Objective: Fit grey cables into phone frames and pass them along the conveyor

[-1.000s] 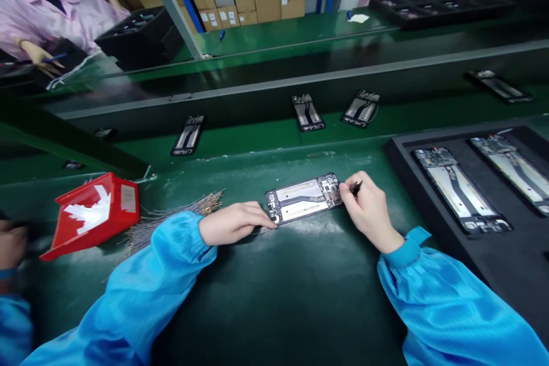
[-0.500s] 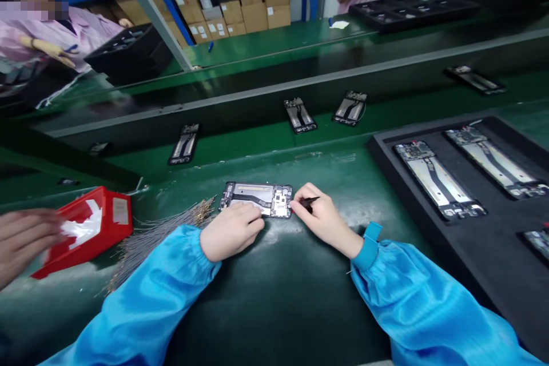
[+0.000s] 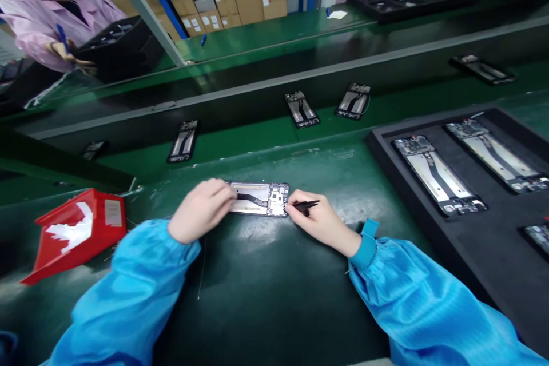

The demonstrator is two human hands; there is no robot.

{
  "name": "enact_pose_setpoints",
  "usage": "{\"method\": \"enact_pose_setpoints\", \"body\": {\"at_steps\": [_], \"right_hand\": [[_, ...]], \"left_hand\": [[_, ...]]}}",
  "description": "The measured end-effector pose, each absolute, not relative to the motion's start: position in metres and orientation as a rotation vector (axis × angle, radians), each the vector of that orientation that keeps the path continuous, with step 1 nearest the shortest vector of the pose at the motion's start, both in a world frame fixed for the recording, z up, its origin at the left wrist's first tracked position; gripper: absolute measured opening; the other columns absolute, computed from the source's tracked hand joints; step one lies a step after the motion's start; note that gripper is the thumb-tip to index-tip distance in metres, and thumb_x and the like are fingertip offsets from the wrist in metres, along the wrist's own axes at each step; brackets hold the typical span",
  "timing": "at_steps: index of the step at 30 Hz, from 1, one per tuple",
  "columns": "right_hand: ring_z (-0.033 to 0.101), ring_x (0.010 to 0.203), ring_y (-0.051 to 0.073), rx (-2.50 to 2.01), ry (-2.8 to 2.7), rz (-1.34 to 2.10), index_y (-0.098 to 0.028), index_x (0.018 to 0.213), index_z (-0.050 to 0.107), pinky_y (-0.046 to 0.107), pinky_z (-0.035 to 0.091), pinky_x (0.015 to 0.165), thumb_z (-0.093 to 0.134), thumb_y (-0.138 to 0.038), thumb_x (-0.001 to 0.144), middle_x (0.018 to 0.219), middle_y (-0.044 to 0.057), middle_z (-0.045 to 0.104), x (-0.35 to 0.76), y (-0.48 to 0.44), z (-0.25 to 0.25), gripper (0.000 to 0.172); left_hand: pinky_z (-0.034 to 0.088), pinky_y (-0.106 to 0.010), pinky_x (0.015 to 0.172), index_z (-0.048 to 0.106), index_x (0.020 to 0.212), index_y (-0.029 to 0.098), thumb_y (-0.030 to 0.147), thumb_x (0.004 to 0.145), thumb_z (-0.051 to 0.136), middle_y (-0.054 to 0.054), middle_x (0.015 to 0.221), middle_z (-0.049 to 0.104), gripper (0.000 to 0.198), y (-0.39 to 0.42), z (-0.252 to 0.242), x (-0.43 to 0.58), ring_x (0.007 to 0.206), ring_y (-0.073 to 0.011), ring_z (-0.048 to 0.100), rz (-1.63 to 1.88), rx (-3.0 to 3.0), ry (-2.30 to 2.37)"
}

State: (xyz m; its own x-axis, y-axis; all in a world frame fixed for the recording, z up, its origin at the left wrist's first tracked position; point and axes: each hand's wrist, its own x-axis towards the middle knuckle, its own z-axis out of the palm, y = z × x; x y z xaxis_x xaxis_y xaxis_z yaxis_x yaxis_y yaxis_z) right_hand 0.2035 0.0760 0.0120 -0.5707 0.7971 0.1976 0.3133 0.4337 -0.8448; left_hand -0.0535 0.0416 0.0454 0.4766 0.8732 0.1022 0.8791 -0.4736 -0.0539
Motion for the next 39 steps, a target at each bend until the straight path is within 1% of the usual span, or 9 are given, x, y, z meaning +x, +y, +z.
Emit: {"method": "enact_pose_setpoints", "body": {"at_steps": [4,7,10,13,19,23,26,32,39], "right_hand": [[0.051,0.062,0.013,-0.877,-2.086,1.096,-0.02,0.076,0.057,0.025,0.039,0.057,0.047,-0.021,0.083,0.07,0.0,0.057,0.204,0.078,0.013,0.012],[0.052,0.063,0.013,-0.842,-2.093,1.097,-0.019,0.076,0.058,0.025,0.039,0.058,0.048,-0.021,0.083,0.07,0.001,0.058,0.204,0.079,0.014,0.013],[0.052,0.062,0.012,-0.835,-2.114,1.095,-0.019,0.076,0.058,0.024,0.038,0.057,0.048,-0.021,0.083,0.069,0.001,0.058,0.205,0.079,0.014,0.013],[0.051,0.061,0.012,-0.808,-2.147,1.087,-0.018,0.075,0.058,0.024,0.038,0.057,0.049,-0.02,0.083,0.068,0.001,0.057,0.206,0.079,0.015,0.012],[0.05,0.062,0.011,-0.797,-2.178,1.104,-0.017,0.072,0.056,0.022,0.037,0.057,0.05,-0.021,0.083,0.068,0.0,0.056,0.203,0.077,0.018,0.013],[0.048,0.06,0.01,-0.826,-2.165,1.088,-0.017,0.071,0.055,0.021,0.035,0.056,0.05,-0.021,0.083,0.066,-0.001,0.054,0.201,0.077,0.017,0.013],[0.047,0.057,0.009,-0.861,-2.137,1.084,-0.017,0.067,0.053,0.021,0.034,0.054,0.051,-0.018,0.082,0.062,-0.002,0.052,0.2,0.077,0.015,0.014],[0.047,0.056,0.009,-0.932,-2.101,1.087,-0.016,0.065,0.053,0.021,0.034,0.054,0.05,-0.016,0.08,0.06,-0.003,0.054,0.2,0.079,0.012,0.015],[0.046,0.054,0.008,-0.92,-2.112,1.102,-0.016,0.065,0.054,0.02,0.034,0.053,0.051,-0.015,0.079,0.059,-0.003,0.054,0.2,0.079,0.014,0.014]], "left_hand": [[0.039,-0.032,0.067,0.054,0.086,0.017,0.007,0.074,0.044,-0.007,0.085,0.05,0.019,0.043,0.059,-0.088,0.077,-0.0205,0.044,0.204,-2.488,-1.703],[0.039,-0.031,0.068,0.054,0.088,0.017,0.006,0.069,0.047,-0.006,0.086,0.048,0.023,0.042,0.057,-0.092,0.077,-0.0199,0.043,0.295,-2.565,-1.709],[0.038,-0.031,0.069,0.055,0.087,0.019,0.007,0.069,0.048,-0.005,0.088,0.048,0.023,0.041,0.054,-0.084,0.08,-0.0194,0.043,0.281,-2.7,-1.626],[0.037,-0.031,0.07,0.056,0.083,0.02,0.009,0.074,0.046,-0.005,0.088,0.049,0.017,0.04,0.053,-0.072,0.081,-0.0189,0.044,0.267,-2.821,-1.532],[0.036,-0.03,0.071,0.054,0.081,0.017,0.015,0.081,0.045,-0.004,0.085,0.052,0.01,0.033,0.042,-0.041,0.08,-0.0176,0.044,0.093,-2.925,-1.352],[0.033,-0.029,0.065,0.054,0.078,0.017,0.019,0.086,0.039,-0.002,0.075,0.052,0.017,0.031,0.028,-0.023,0.073,-0.0161,0.044,-0.079,-2.884,-1.217],[0.032,-0.028,0.063,0.056,0.08,0.019,0.022,0.089,0.037,-0.001,0.073,0.052,0.021,0.032,0.02,-0.016,0.069,-0.0147,0.044,-0.218,-2.821,-1.245],[0.031,-0.028,0.061,0.059,0.079,0.019,0.022,0.09,0.036,-0.001,0.07,0.052,0.025,0.033,0.014,-0.011,0.067,-0.0143,0.043,-0.357,-2.717,-1.287],[0.03,-0.028,0.061,0.059,0.078,0.019,0.021,0.089,0.039,-0.001,0.07,0.053,0.023,0.032,0.014,-0.011,0.067,-0.0143,0.043,-0.362,-2.699,-1.291]]}}
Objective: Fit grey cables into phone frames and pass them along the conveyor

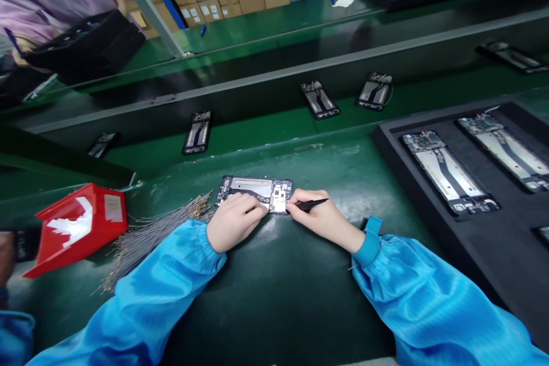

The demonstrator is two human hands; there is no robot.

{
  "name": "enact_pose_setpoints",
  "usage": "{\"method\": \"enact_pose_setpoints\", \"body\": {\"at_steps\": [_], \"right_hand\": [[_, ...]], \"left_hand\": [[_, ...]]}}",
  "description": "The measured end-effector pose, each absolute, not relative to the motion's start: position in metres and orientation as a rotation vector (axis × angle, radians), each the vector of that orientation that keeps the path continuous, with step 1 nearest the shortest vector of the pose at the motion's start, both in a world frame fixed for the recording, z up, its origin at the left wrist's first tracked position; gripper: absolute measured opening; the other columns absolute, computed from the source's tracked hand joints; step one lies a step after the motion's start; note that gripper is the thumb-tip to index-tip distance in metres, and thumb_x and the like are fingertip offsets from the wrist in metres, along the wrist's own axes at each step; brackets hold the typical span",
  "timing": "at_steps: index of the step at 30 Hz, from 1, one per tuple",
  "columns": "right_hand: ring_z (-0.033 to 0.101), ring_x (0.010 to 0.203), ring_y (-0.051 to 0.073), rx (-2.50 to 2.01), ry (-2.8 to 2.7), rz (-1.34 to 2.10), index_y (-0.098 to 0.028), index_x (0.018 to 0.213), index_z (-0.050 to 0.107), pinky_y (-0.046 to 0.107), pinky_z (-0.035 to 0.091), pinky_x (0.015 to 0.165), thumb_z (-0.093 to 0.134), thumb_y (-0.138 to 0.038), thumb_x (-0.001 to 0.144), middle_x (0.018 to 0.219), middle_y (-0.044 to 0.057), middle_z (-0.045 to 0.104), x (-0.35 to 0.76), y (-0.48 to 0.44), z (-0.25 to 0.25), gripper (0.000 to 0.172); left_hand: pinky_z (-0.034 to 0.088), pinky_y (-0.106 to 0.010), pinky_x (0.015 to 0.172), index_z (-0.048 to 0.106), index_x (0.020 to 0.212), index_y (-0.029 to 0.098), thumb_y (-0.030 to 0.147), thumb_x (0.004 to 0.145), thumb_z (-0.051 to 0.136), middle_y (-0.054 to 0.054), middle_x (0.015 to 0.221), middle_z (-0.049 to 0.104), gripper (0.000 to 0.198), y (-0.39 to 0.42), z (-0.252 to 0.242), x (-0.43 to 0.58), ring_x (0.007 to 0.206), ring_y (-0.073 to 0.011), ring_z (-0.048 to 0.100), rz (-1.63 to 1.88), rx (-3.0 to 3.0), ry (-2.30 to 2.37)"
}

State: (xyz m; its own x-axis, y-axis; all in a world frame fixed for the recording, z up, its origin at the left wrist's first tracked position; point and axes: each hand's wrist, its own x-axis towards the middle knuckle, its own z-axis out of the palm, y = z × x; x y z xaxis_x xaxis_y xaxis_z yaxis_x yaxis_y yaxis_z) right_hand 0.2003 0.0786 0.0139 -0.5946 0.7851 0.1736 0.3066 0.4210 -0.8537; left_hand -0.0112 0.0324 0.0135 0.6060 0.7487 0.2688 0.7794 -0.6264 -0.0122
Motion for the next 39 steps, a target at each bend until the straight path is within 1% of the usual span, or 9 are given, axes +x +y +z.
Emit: {"method": "enact_pose_setpoints", "body": {"at_steps": [10,16,19,27,29,32,34,36,39], "right_hand": [[0.048,0.056,0.009,-0.916,-2.135,1.109,-0.016,0.067,0.056,0.021,0.035,0.054,0.052,-0.016,0.079,0.061,-0.002,0.055,0.201,0.079,0.013,0.013],[0.043,0.055,0.009,-0.854,-2.206,1.11,-0.017,0.066,0.052,0.021,0.033,0.053,0.049,-0.018,0.081,0.06,-0.003,0.05,0.199,0.079,0.015,0.016],[0.04,0.054,0.009,-0.759,-2.291,1.061,-0.017,0.065,0.049,0.022,0.032,0.052,0.046,-0.02,0.084,0.06,-0.002,0.046,0.198,0.08,0.016,0.019],[0.043,0.059,0.012,-0.649,-2.454,0.895,-0.019,0.072,0.052,0.025,0.035,0.058,0.04,-0.022,0.086,0.064,0.001,0.051,0.195,0.081,0.015,0.019],[0.042,0.058,0.012,-0.664,-2.45,0.913,-0.018,0.069,0.052,0.025,0.035,0.057,0.041,-0.023,0.086,0.063,0.0,0.05,0.195,0.083,0.015,0.021],[0.045,0.059,0.011,-0.698,-2.39,1.079,-0.018,0.068,0.053,0.023,0.037,0.057,0.045,-0.025,0.086,0.063,-0.001,0.051,0.196,0.089,0.015,0.021],[0.051,0.066,0.012,-0.722,-2.306,1.158,-0.018,0.078,0.056,0.024,0.041,0.062,0.045,-0.027,0.086,0.071,0.0,0.057,0.198,0.094,0.016,0.017],[0.055,0.083,0.015,-0.728,-2.258,1.085,-0.019,0.092,0.058,0.028,0.043,0.074,0.044,-0.026,0.088,0.089,0.004,0.061,0.199,0.098,0.016,0.017],[0.046,0.11,0.021,-0.668,-2.359,0.845,-0.02,0.102,0.057,0.038,0.036,0.092,0.047,-0.024,0.086,0.11,0.009,0.057,0.198,0.101,0.014,0.02]], "left_hand": [[0.03,-0.028,0.061,0.059,0.08,0.019,0.021,0.089,0.04,-0.001,0.071,0.052,0.021,0.032,0.012,-0.013,0.068,-0.0143,0.042,-0.372,-2.702,-1.277],[0.03,-0.028,0.061,0.059,0.079,0.019,0.021,0.089,0.039,-0.001,0.071,0.052,0.022,0.032,0.011,-0.012,0.067,-0.014,0.042,-0.383,-2.7,-1.271],[0.03,-0.028,0.062,0.059,0.079,0.019,0.021,0.089,0.039,-0.001,0.071,0.052,0.023,0.032,0.013,-0.012,0.068,-0.0142,0.042,-0.388,-2.703,-1.276],[0.036,-0.027,0.065,0.06,0.08,0.018,0.021,0.088,0.039,-0.003,0.075,0.052,0.023,0.038,0.012,-0.004,0.072,-0.0149,0.045,-0.415,-2.815,-1.334],[0.038,-0.026,0.066,0.06,0.082,0.018,0.021,0.088,0.038,-0.003,0.076,0.052,0.023,0.041,0.01,-0.002,0.072,-0.0145,0.045,-0.448,-2.855,-1.362],[0.04,-0.025,0.067,0.06,0.083,0.017,0.021,0.088,0.038,-0.004,0.077,0.052,0.023,0.043,0.007,-0.001,0.073,-0.0142,0.047,-0.507,-2.899,-1.401],[0.042,-0.025,0.068,0.059,0.083,0.017,0.02,0.088,0.039,-0.004,0.078,0.052,0.021,0.044,0.007,-0.001,0.074,-0.014,0.048,-0.548,-2.92,-1.42],[0.043,-0.025,0.069,0.059,0.083,0.017,0.02,0.087,0.04,-0.004,0.079,0.053,0.02,0.044,0.007,-0.001,0.074,-0.014,0.049,-0.582,-2.922,-1.453],[0.045,-0.025,0.07,0.058,0.082,0.016,0.019,0.087,0.041,-0.004,0.079,0.054,0.017,0.044,0.007,0.001,0.075,-0.0139,0.051,-0.612,-2.902,-1.526]]}}
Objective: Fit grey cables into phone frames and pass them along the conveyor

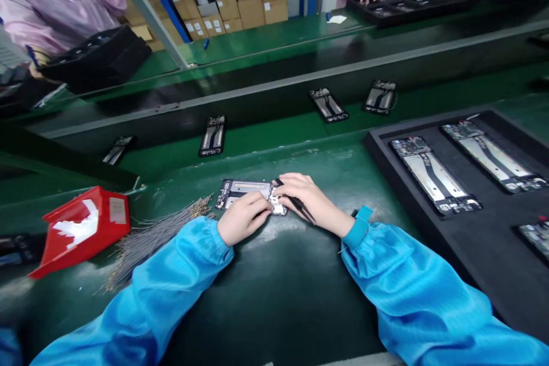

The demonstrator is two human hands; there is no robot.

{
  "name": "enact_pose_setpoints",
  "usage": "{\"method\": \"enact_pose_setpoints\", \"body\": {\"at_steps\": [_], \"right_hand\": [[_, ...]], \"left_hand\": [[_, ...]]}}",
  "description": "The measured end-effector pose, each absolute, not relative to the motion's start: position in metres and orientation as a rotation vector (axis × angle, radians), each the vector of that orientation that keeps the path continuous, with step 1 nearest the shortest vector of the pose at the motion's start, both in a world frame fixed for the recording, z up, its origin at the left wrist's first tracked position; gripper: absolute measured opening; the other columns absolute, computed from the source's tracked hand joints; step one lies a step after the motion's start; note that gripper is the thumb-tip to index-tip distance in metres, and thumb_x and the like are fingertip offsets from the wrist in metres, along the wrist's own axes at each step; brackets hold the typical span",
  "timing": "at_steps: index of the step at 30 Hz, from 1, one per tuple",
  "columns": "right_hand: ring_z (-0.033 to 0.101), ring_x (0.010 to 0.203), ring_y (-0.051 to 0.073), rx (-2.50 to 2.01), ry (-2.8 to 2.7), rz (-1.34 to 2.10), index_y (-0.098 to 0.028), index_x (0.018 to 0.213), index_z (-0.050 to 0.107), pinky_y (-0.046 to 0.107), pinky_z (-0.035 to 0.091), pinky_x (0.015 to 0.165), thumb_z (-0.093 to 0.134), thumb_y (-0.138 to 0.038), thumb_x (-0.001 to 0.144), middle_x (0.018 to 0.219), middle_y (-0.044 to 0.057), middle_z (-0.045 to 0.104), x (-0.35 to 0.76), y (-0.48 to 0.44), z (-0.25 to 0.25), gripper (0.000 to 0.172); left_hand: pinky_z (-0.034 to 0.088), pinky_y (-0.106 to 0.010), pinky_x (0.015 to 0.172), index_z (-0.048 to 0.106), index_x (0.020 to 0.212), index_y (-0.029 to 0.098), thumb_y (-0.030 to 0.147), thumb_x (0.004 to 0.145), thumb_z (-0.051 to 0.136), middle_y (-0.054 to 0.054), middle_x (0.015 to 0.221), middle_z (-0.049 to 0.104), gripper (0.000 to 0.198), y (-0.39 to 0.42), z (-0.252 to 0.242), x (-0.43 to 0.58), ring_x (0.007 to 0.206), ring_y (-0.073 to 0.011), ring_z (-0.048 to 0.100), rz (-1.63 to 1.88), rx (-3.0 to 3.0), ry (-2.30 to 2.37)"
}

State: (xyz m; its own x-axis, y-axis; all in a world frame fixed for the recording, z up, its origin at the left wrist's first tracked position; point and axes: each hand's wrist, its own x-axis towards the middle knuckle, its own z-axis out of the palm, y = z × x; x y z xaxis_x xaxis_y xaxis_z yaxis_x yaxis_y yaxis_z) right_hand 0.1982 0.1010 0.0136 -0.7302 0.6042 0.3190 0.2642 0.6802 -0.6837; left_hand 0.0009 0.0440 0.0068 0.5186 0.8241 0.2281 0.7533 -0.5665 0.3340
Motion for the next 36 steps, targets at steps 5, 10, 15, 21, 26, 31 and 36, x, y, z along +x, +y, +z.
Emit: {"method": "enact_pose_setpoints", "body": {"at_steps": [5,10,15,21,26,31,36], "right_hand": [[0.041,0.115,0.025,-0.615,-2.529,0.662,-0.02,0.102,0.054,0.044,0.033,0.094,0.056,-0.02,0.076,0.114,0.011,0.054,0.195,0.101,0.008,0.026],[0.041,0.113,0.026,-0.654,-2.556,0.621,-0.019,0.101,0.053,0.044,0.035,0.092,0.055,-0.016,0.072,0.113,0.012,0.052,0.191,0.1,0.007,0.029],[0.04,0.112,0.026,-0.674,-2.539,0.651,-0.019,0.1,0.051,0.042,0.037,0.09,0.053,-0.012,0.071,0.112,0.012,0.052,0.188,0.098,0.009,0.03],[0.041,0.111,0.026,-0.677,-2.59,0.712,-0.02,0.102,0.049,0.043,0.037,0.088,0.055,-0.017,0.074,0.114,0.012,0.049,0.191,0.104,0.011,0.029],[0.039,0.113,0.026,-0.65,-2.614,0.742,-0.021,0.105,0.048,0.042,0.037,0.089,0.057,-0.02,0.075,0.118,0.012,0.047,0.194,0.11,0.01,0.031],[0.04,0.111,0.026,-0.65,-2.607,0.718,-0.021,0.106,0.049,0.043,0.037,0.088,0.057,-0.02,0.074,0.118,0.011,0.047,0.193,0.11,0.007,0.033],[0.04,0.109,0.027,-0.648,-2.627,0.679,-0.021,0.104,0.05,0.042,0.036,0.088,0.057,-0.018,0.072,0.117,0.011,0.047,0.192,0.108,0.008,0.033]], "left_hand": [[0.046,-0.025,0.069,0.055,0.081,0.015,0.018,0.086,0.041,-0.004,0.08,0.054,0.016,0.045,0.008,0.006,0.075,-0.0138,0.052,0.573,2.5,1.399],[0.047,-0.026,0.069,0.058,0.084,0.015,0.018,0.086,0.042,-0.005,0.081,0.055,0.016,0.045,0.006,0.006,0.076,-0.0145,0.053,0.612,2.462,1.4],[0.046,-0.025,0.071,0.062,0.092,0.018,0.017,0.086,0.042,-0.004,0.079,0.055,0.021,0.041,0.003,-0.001,0.075,-0.0132,0.053,0.695,2.441,1.238],[0.043,-0.026,0.068,0.064,0.092,0.017,0.014,0.083,0.043,-0.003,0.074,0.056,0.023,0.037,0.004,-0.003,0.073,-0.0131,0.051,0.72,2.446,1.137],[0.041,-0.027,0.066,0.063,0.092,0.017,0.015,0.084,0.041,-0.004,0.075,0.057,0.024,0.034,0.007,-0.001,0.073,-0.0137,0.051,0.668,2.475,1.149],[0.042,-0.028,0.067,0.06,0.098,0.016,0.015,0.085,0.039,-0.004,0.076,0.058,0.024,0.032,0.007,-0.001,0.074,-0.0144,0.052,0.663,2.474,1.18],[0.041,-0.027,0.067,0.061,0.098,0.016,0.015,0.085,0.04,-0.004,0.075,0.057,0.024,0.032,0.006,-0.002,0.073,-0.0143,0.051,0.677,2.473,1.169]]}}
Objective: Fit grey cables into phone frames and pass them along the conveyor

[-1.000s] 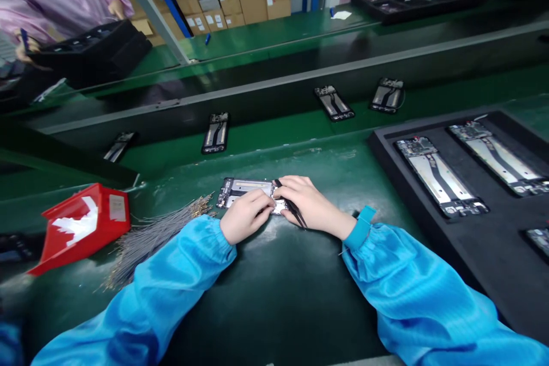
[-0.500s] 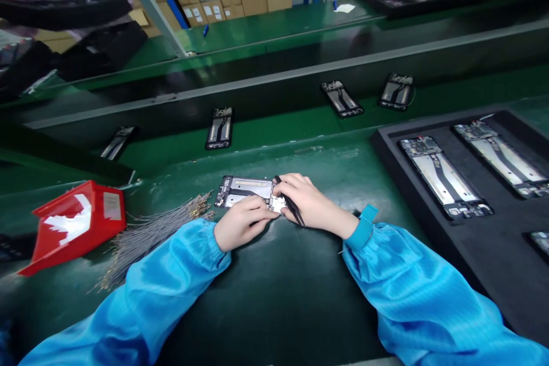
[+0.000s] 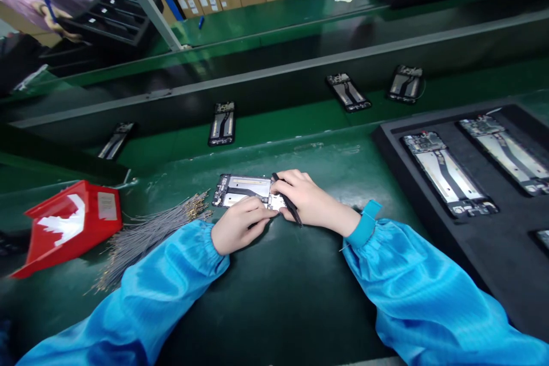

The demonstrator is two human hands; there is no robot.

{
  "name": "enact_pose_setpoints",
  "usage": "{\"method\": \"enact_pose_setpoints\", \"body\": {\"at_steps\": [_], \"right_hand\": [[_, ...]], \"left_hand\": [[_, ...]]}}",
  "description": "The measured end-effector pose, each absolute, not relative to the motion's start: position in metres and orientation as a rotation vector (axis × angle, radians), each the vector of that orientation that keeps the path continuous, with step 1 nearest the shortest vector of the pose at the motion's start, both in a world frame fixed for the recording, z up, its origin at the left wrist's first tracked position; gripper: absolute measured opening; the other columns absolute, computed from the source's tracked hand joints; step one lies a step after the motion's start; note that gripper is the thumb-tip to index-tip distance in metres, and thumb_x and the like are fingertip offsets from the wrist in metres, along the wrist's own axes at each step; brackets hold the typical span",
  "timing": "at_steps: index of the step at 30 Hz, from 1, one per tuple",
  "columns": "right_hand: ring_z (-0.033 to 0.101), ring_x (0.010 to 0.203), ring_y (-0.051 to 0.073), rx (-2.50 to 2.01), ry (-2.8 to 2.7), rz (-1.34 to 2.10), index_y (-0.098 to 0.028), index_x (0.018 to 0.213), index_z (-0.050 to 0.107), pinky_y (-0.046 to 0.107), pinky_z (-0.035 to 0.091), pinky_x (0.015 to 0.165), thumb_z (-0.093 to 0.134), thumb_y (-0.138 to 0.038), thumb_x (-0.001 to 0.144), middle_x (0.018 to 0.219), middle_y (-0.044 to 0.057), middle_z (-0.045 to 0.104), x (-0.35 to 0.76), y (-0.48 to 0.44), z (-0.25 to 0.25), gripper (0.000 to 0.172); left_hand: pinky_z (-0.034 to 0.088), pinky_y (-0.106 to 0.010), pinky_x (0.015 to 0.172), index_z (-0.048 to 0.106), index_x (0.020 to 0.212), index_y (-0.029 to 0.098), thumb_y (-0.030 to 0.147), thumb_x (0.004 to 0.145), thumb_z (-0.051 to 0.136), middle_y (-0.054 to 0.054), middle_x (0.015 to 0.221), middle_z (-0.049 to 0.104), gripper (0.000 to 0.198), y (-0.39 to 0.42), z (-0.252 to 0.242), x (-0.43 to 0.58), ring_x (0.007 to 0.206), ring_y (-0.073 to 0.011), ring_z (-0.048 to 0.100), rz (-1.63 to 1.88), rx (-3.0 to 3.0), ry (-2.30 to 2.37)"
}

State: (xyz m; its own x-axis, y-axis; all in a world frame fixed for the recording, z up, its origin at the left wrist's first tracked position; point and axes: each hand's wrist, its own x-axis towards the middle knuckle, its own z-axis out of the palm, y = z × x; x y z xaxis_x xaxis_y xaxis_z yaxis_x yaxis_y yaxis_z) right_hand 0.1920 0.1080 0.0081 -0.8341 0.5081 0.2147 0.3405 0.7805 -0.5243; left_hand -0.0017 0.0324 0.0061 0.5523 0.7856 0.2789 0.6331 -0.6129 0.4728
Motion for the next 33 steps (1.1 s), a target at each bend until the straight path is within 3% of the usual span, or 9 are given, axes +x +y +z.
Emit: {"method": "enact_pose_setpoints", "body": {"at_steps": [19,33], "right_hand": [[0.039,0.1,0.028,-0.77,-2.698,0.687,-0.021,0.102,0.047,0.041,0.035,0.08,0.055,-0.016,0.065,0.113,0.012,0.043,0.182,0.11,0.013,0.038],[0.038,0.102,0.027,-0.82,-2.737,0.768,-0.022,0.099,0.045,0.04,0.033,0.082,0.059,-0.023,0.067,0.112,0.009,0.04,0.181,0.114,0.016,0.035]], "left_hand": [[0.038,-0.028,0.065,0.062,0.096,0.018,0.015,0.084,0.041,-0.004,0.074,0.054,0.024,0.036,0.007,-0.008,0.071,-0.0155,0.046,0.547,2.787,1.159],[0.041,-0.022,0.067,0.063,0.103,0.022,0.02,0.09,0.035,-0.002,0.075,0.048,0.031,0.047,0.004,-0.036,0.07,-0.0112,0.045,0.595,2.598,1.025]]}}
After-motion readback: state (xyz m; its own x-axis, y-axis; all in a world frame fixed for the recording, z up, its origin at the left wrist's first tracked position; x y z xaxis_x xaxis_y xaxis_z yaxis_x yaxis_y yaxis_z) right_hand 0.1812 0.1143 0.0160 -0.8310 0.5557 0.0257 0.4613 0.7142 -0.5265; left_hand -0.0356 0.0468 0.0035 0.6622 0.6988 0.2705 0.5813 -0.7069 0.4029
